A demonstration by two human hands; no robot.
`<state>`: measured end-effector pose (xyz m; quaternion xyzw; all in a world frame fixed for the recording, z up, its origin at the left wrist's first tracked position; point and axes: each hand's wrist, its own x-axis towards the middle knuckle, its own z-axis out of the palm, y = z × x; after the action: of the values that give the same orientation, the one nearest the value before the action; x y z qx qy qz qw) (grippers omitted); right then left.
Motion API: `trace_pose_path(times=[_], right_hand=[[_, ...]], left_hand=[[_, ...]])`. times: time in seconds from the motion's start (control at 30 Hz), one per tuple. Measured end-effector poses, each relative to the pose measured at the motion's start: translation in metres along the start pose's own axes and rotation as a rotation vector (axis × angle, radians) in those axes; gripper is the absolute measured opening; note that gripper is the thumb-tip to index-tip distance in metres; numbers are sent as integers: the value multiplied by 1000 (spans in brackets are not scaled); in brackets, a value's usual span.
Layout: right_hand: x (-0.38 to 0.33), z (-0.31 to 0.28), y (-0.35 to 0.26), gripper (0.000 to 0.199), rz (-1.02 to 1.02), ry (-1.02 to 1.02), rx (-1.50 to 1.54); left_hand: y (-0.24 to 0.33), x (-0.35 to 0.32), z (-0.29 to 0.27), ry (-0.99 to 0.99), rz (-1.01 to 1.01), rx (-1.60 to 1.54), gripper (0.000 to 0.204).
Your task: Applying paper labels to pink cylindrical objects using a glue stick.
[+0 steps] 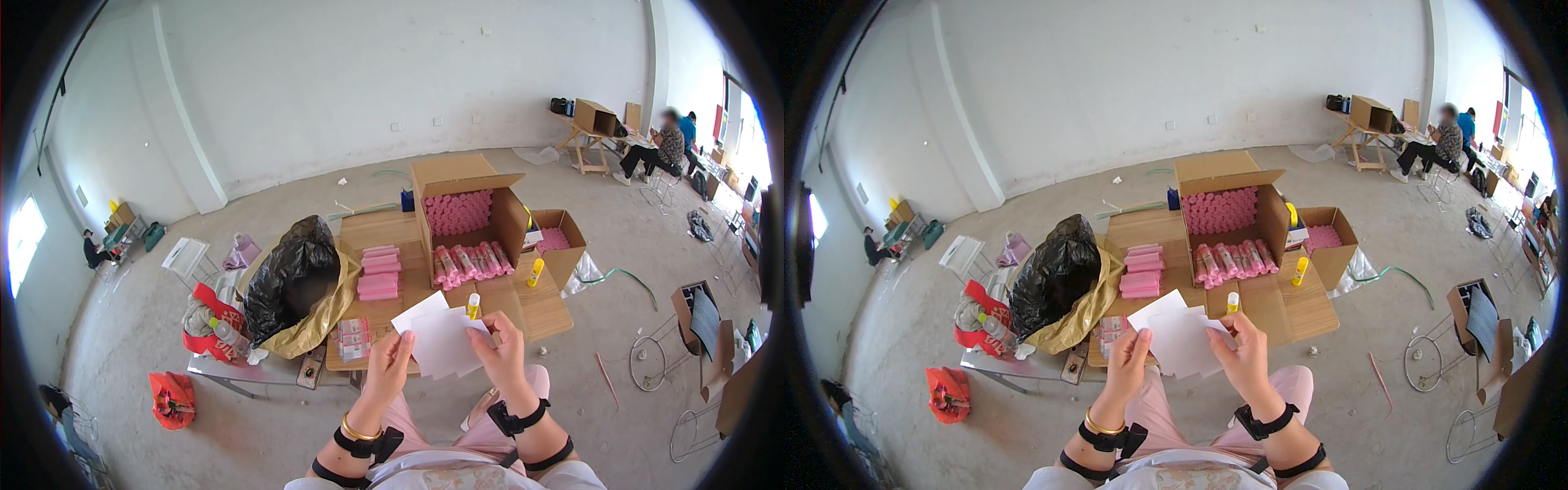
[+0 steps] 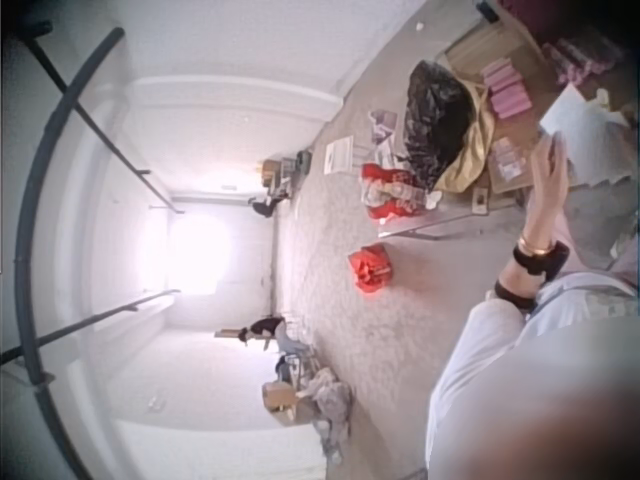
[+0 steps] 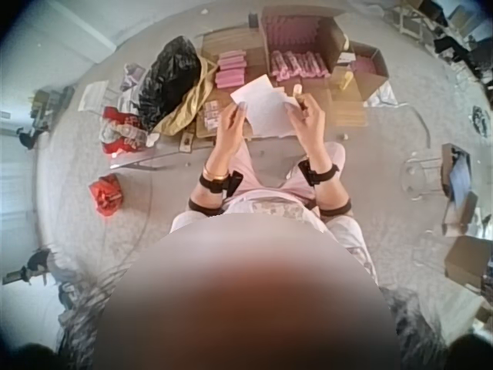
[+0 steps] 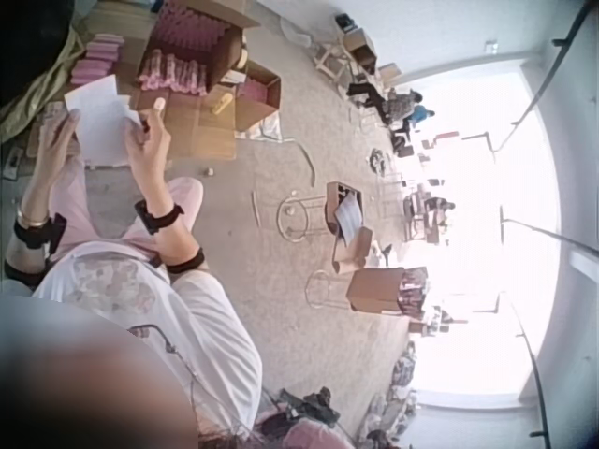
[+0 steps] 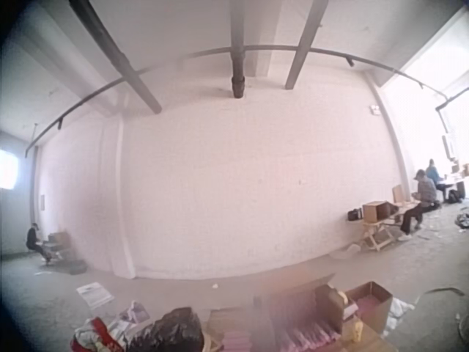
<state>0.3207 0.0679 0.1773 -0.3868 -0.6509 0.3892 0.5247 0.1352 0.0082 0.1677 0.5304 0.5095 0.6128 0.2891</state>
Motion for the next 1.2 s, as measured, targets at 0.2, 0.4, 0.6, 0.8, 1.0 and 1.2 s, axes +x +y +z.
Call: trace_pose_path(times=[0.2, 0.4, 0.6, 0.8, 1.0, 1.2], right_hand=[[4, 2, -1, 11, -230, 28, -150], [6, 4, -9, 11, -196, -1, -154], [6, 6, -8, 11, -211, -7, -150], [6, 6, -4, 12, -220, -16, -175], [6, 8, -7, 11, -192, -17, -128], [5, 8, -4, 12, -141, -27, -84]], left_hand=[[7, 4, -1, -50, -32, -41, 26], [8, 6, 0, -93, -45, -86, 25], [4, 5, -1, -91, -26, -88, 25], [0, 4, -6, -65, -2, 34, 29], [-1, 3, -4, -33, -47, -122, 34], [-3, 2, -2, -46, -74, -231, 27]])
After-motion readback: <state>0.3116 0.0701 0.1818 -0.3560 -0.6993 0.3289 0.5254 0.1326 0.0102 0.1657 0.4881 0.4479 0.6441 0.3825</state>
